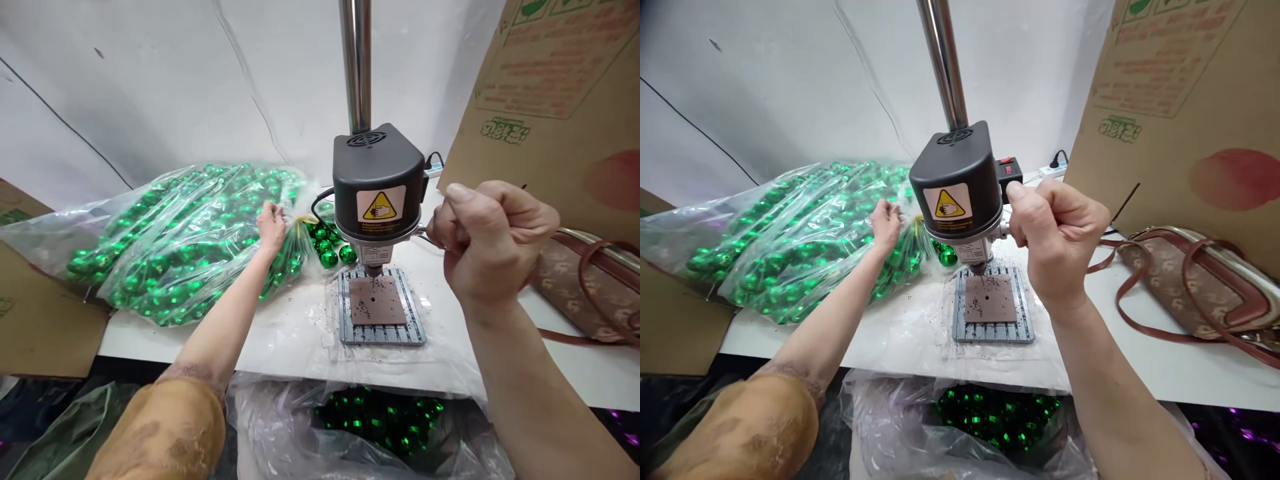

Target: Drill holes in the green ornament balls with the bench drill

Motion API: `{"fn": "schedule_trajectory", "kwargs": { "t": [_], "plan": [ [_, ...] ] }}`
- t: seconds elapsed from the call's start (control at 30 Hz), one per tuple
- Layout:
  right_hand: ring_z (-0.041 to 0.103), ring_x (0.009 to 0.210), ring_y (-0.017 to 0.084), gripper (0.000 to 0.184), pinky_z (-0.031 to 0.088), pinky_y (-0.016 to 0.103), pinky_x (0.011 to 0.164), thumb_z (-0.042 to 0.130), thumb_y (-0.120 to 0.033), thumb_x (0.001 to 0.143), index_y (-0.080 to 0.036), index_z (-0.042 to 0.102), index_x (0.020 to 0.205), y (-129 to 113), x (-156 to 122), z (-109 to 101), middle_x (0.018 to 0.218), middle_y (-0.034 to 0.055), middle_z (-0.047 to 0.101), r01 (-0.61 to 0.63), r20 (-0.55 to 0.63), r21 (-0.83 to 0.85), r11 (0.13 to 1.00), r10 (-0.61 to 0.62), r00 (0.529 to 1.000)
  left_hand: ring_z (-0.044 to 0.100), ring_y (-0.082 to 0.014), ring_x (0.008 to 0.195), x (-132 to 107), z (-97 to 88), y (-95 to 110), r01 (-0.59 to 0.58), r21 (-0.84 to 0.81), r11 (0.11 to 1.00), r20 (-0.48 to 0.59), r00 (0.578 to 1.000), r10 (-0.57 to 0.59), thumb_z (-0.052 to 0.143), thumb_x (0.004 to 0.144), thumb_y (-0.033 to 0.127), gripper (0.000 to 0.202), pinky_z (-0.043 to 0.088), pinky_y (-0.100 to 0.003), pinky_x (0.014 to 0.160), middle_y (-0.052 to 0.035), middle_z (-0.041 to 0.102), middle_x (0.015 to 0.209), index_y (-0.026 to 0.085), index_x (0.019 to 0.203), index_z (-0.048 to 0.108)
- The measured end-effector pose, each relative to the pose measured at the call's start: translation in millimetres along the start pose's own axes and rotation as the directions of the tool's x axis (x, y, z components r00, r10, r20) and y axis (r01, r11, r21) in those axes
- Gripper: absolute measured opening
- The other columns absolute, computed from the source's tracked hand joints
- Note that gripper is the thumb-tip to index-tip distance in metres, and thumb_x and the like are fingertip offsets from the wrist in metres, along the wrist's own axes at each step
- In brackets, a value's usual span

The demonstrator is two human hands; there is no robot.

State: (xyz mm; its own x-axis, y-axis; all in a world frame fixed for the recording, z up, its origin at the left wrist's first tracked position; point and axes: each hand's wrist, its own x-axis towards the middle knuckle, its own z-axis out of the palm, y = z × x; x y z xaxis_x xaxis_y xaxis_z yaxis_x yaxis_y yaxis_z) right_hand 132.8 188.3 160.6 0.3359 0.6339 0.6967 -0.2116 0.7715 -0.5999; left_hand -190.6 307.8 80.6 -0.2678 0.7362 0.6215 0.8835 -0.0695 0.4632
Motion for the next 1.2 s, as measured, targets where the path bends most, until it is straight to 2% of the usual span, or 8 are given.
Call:
{"fn": "schedule_trajectory", "kwargs": {
  "t": [0.13, 0.23, 0.4, 0.6, 0.73, 0.83, 1.0, 1.2],
  "plan": [
    [0.033, 0.040, 0.004, 0.043, 0.024, 0.027, 0.047, 0.063, -0.017, 0.080, -0.018, 0.037, 0.045, -0.2, -0.2, -0.6, 0.040, -0.0081, 0.035, 0.006, 0.001, 0.006, 1.000, -0.006, 1.000, 0.063, -0.0325, 0.104, -4.9, -9.9, -2.4, 0.054, 0.197, 0.979, -0.052, 0.998, -0.044, 0.048, 0.089, 0.017, 0.013, 0.044, -0.043, 0.092, -0.0151, 0.066, 0.099, 0.018, 0.096, 0.058],
    [0.034, 0.040, 0.004, 0.043, 0.025, 0.027, 0.047, 0.063, -0.017, 0.080, -0.018, 0.038, 0.046, -0.7, -0.5, -1.2, 0.040, -0.0078, 0.035, -0.012, 0.010, -0.001, 1.000, 0.012, 1.000, 0.047, -0.0369, 0.132, -28.0, -6.9, 6.8, -0.153, 0.244, 0.958, -0.002, 0.987, 0.158, 0.049, 0.087, 0.016, 0.021, 0.033, -0.052, 0.108, -0.0200, 0.059, 0.128, 0.017, 0.104, 0.061],
    [0.033, 0.040, 0.004, 0.044, 0.025, 0.027, 0.048, 0.062, -0.016, 0.080, -0.018, 0.037, 0.045, -0.7, -0.8, -0.5, 0.040, -0.0076, 0.034, -0.004, 0.009, 0.009, 1.000, 0.004, 1.000, 0.055, -0.0317, 0.122, -78.6, 16.8, 28.5, -0.570, 0.053, 0.820, 0.480, 0.734, 0.480, 0.048, 0.092, 0.023, 0.022, 0.039, -0.045, 0.104, -0.0155, 0.064, 0.119, 0.020, 0.107, 0.064],
    [0.033, 0.037, 0.005, 0.042, 0.025, 0.027, 0.044, 0.062, -0.014, 0.079, -0.019, 0.037, 0.045, -0.1, -0.6, -0.2, 0.039, -0.0078, 0.035, 0.003, 0.007, 0.027, 1.000, -0.004, 1.000, 0.061, -0.0318, 0.104, -101.6, 34.1, 29.9, -0.336, 0.214, 0.917, 0.598, 0.788, 0.149, 0.068, 0.085, 0.034, 0.034, 0.044, -0.042, 0.091, -0.0153, 0.066, 0.100, 0.019, 0.115, 0.065],
    [0.033, 0.037, 0.005, 0.044, 0.025, 0.027, 0.044, 0.063, -0.016, 0.079, -0.019, 0.035, 0.046, -0.2, -0.8, -0.2, 0.039, -0.0080, 0.034, -0.001, -0.005, 0.016, 1.000, 0.001, 1.000, 0.062, -0.0239, 0.100, -114.2, 17.5, 31.1, -0.068, -0.256, 0.964, 0.442, 0.879, 0.179, 0.066, 0.087, 0.040, 0.038, 0.046, -0.038, 0.091, -0.0091, 0.065, 0.110, 0.026, 0.123, 0.064],
    [0.032, 0.037, 0.005, 0.045, 0.025, 0.027, 0.044, 0.063, -0.016, 0.080, -0.019, 0.033, 0.046, 0.0, -1.1, 0.4, 0.039, -0.0082, 0.033, 0.002, -0.009, 0.021, 1.000, -0.002, 1.000, 0.065, -0.0204, 0.094, -130.7, 3.0, 41.7, 0.365, -0.669, 0.648, 0.463, 0.886, -0.021, 0.066, 0.085, 0.047, 0.045, 0.052, -0.034, 0.083, -0.0065, 0.066, 0.112, 0.027, 0.125, 0.061],
    [0.032, 0.036, 0.004, 0.044, 0.024, 0.025, 0.043, 0.063, -0.016, 0.079, -0.019, 0.033, 0.047, 0.5, -1.5, 0.1, 0.039, -0.0087, 0.031, 0.003, -0.012, 0.026, 1.000, -0.002, 1.000, 0.069, -0.0201, 0.094, -154.4, -7.9, 59.1, 0.705, -0.707, 0.052, 0.695, 0.707, -0.129, 0.068, 0.084, 0.047, 0.045, 0.056, -0.045, 0.092, -0.0070, 0.069, 0.112, 0.023, 0.121, 0.060],
    [0.033, 0.037, 0.004, 0.043, 0.026, 0.025, 0.043, 0.062, -0.017, 0.079, -0.019, 0.034, 0.047, 1.1, -1.0, -0.5, 0.039, -0.0086, 0.033, 0.000, -0.006, 0.023, 1.000, 0.000, 1.000, 0.069, -0.0198, 0.098, -177.6, 3.3, 65.8, 0.661, -0.713, 0.234, 0.645, 0.749, -0.152, 0.081, 0.074, 0.039, 0.051, 0.051, -0.040, 0.099, -0.0062, 0.072, 0.109, 0.022, 0.119, 0.063]
  ]
}}
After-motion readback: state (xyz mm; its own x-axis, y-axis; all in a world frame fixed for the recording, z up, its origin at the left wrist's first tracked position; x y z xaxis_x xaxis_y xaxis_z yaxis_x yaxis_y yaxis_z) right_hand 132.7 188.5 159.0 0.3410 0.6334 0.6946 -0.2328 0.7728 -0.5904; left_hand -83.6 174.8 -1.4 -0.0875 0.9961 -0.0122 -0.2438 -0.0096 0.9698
